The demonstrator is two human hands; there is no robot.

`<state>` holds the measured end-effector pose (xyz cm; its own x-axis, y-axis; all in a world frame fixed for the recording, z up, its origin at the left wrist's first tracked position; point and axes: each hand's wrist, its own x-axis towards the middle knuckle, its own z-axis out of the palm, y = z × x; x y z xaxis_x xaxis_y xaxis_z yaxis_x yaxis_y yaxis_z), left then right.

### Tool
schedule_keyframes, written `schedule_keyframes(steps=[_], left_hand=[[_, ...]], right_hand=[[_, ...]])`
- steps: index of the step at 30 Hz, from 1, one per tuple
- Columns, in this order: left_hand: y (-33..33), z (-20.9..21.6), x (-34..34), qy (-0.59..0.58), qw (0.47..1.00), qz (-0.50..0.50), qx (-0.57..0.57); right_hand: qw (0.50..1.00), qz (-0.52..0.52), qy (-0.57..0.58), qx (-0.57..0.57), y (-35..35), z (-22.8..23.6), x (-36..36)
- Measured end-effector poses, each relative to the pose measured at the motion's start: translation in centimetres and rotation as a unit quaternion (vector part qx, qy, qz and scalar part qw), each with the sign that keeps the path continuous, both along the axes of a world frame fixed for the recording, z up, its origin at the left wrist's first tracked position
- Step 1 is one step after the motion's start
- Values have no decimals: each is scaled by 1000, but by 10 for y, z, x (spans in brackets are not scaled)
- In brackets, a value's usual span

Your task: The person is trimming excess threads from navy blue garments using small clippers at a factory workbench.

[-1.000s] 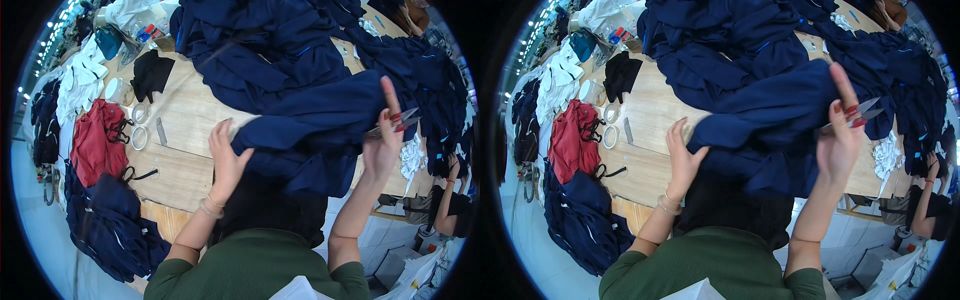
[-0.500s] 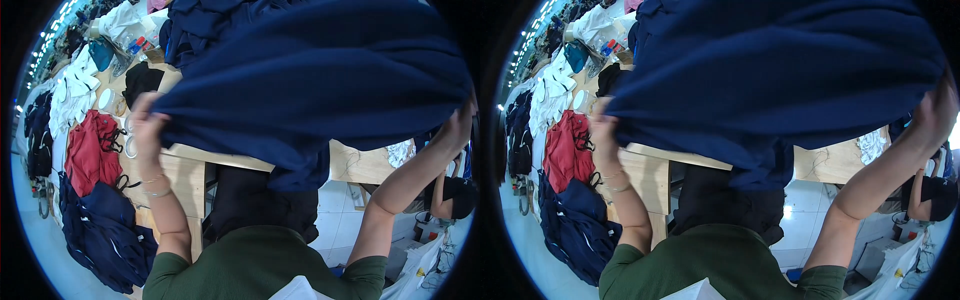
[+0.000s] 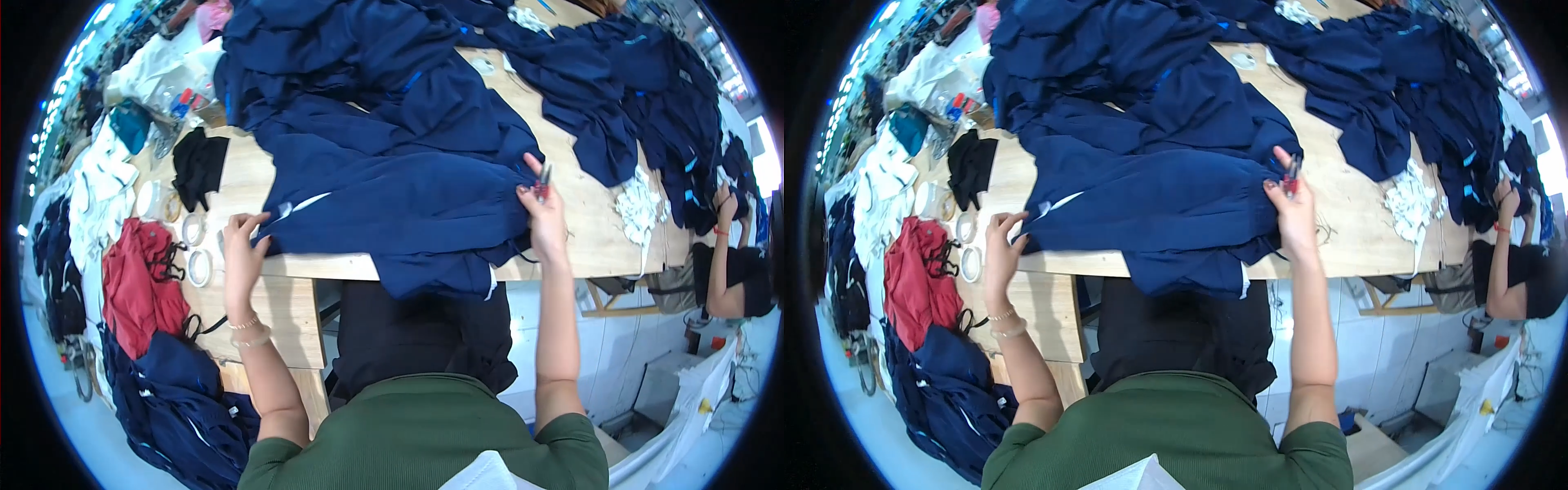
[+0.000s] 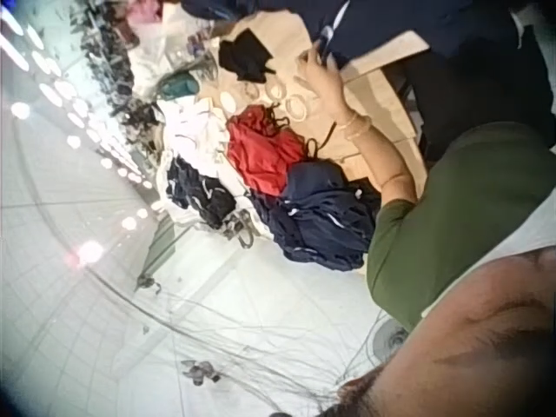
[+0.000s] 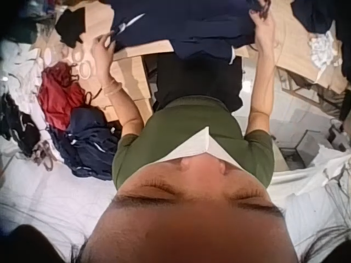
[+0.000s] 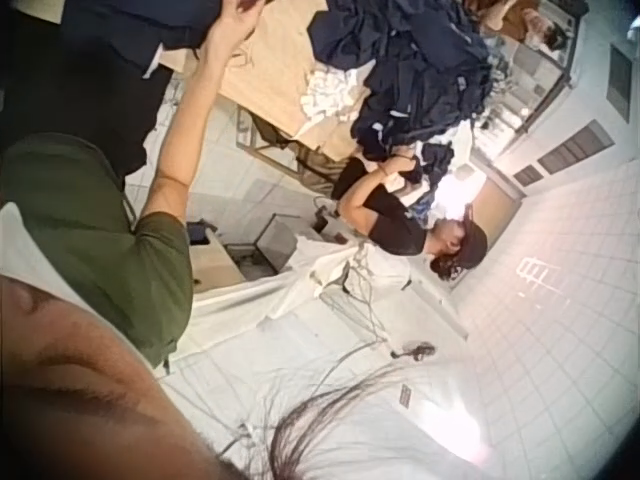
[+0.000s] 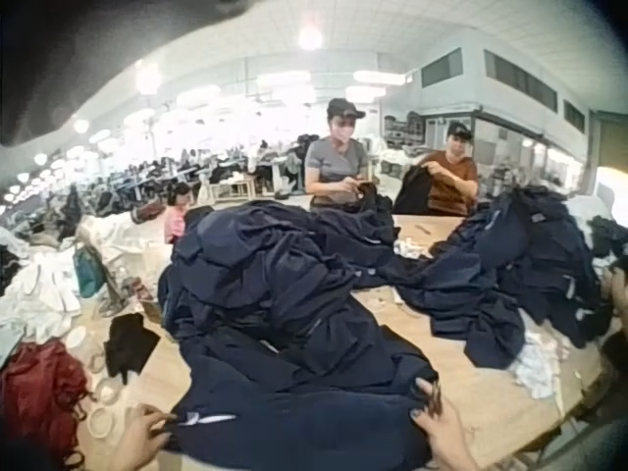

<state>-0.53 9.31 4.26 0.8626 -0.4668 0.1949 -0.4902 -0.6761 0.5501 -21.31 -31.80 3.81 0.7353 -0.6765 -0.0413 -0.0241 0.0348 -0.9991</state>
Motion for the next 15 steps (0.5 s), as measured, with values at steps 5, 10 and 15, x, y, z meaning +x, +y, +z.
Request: schedule_keyframes(steps=[5,10,15], left_hand=[[-125,26,-69,3,975,-109,-194],[-215,27,-110,49,914,-285,-285],[-257,13,-108,69,900,-283,-325]], right_hand=[[996,-64,-46,30,18,2,-8],[994,-44,-67,78,34,11,-3],[991,-41,-96,79,38,20,-7]])
